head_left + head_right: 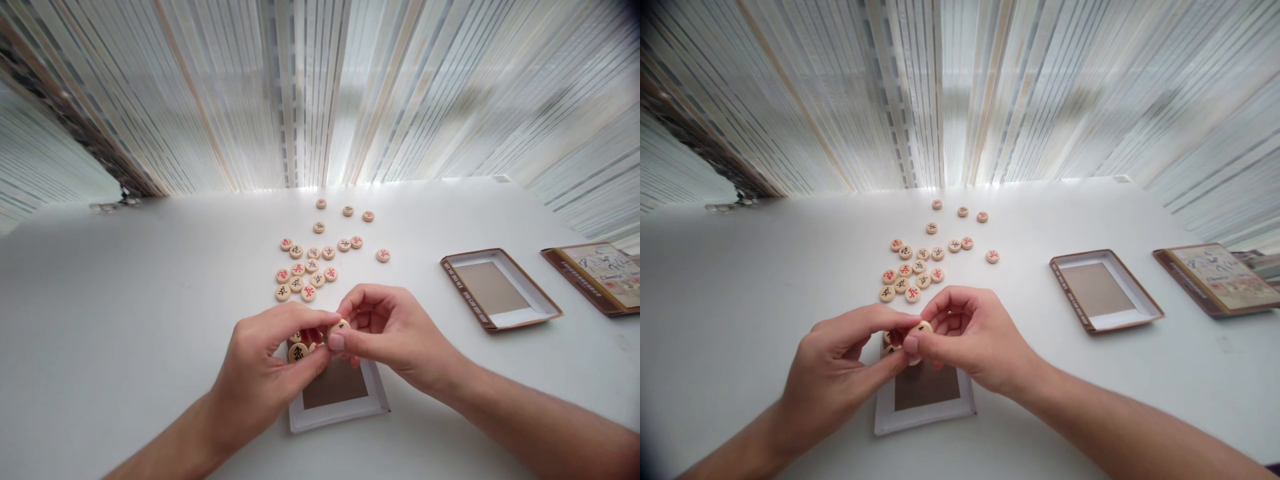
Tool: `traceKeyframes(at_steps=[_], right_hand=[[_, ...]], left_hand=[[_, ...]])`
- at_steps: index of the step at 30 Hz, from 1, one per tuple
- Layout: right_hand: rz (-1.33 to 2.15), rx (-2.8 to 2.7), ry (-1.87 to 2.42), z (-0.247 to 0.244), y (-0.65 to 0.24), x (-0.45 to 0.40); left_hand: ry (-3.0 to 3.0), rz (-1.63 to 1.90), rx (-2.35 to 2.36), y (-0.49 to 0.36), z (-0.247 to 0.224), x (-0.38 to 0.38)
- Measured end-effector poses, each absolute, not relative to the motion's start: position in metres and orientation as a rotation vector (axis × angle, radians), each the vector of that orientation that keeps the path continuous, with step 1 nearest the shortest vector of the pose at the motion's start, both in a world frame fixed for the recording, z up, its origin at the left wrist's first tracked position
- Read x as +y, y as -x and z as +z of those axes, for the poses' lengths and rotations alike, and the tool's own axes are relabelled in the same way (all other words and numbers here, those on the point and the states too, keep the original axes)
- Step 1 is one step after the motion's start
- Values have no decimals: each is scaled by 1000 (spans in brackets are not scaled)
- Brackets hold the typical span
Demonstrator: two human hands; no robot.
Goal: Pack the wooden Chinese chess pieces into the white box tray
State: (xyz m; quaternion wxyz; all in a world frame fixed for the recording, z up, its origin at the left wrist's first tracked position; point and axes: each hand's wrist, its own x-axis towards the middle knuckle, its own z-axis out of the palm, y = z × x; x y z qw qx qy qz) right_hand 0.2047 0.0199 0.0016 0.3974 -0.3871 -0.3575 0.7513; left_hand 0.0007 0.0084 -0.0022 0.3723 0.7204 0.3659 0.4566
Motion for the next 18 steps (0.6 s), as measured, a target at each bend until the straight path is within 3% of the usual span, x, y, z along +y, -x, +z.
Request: traceKeyframes(at_steps=[18], right_hand=[[1996,-891,760,2,-206,19]], left_hand=[[-1710,1196,948,2,-3,8]])
